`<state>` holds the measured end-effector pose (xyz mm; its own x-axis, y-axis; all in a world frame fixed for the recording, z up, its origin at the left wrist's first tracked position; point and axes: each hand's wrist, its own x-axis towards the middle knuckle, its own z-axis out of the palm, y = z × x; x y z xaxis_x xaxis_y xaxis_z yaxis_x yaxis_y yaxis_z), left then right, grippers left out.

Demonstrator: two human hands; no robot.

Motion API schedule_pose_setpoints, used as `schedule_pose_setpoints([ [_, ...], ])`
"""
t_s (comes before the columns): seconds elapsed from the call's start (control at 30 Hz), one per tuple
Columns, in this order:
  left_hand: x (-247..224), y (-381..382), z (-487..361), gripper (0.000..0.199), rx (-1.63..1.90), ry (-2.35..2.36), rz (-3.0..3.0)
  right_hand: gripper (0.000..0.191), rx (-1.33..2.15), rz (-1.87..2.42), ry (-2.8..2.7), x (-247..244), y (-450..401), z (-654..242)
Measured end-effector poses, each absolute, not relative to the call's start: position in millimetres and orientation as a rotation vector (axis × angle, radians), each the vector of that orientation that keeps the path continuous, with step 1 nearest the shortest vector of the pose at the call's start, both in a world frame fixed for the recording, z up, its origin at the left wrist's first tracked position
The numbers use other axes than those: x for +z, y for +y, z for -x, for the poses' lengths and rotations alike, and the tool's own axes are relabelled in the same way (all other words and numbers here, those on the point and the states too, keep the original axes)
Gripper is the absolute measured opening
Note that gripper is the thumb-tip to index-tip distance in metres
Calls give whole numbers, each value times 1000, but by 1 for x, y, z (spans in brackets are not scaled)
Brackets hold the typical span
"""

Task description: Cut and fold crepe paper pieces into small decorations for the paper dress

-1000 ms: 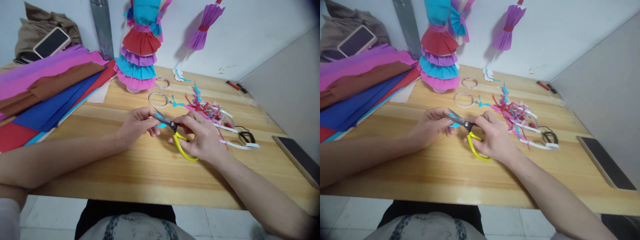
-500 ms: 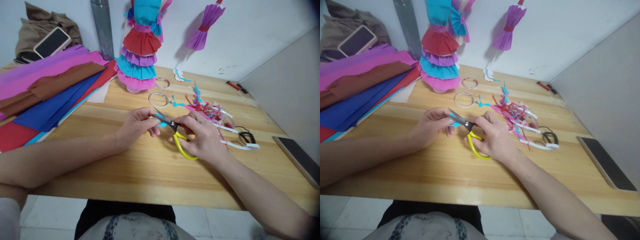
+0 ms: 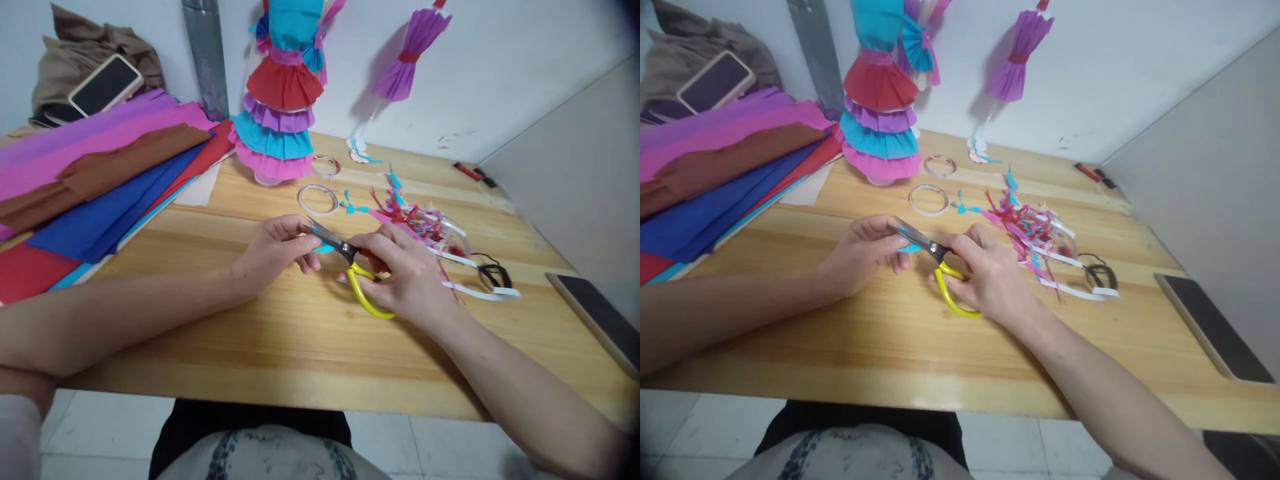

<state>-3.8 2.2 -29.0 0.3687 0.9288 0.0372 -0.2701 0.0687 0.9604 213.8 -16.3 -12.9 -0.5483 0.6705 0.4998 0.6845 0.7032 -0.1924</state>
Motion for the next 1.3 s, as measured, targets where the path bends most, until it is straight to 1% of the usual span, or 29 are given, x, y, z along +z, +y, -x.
schedule_pose_setpoints([
  [0.13,-29,2,3,14,1044,749,-1131,25,3,1057,-2346,-11,-17,-214],
  [0.3,-30,2,4,11,1055,726,-1127,36,94,1066,-2361,-9,-19,-212],
  [0.43,-30,2,4,10,1067,691,-1125,37,163,1133,-2371,-9,-19,-211],
  [0.67,-30,2,5,12,1043,708,-1140,34,80,1090,-2365,-9,-19,-211],
  [1.0,-31,3,5,14,1032,700,-1184,32,119,1125,-2373,-11,-19,-212],
  [1.1,-31,3,5,14,1029,704,-1185,32,83,1085,-2372,-11,-19,-212],
  [1.3,-30,3,5,13,1027,709,-1167,26,92,1090,-2389,-10,-19,-211],
])
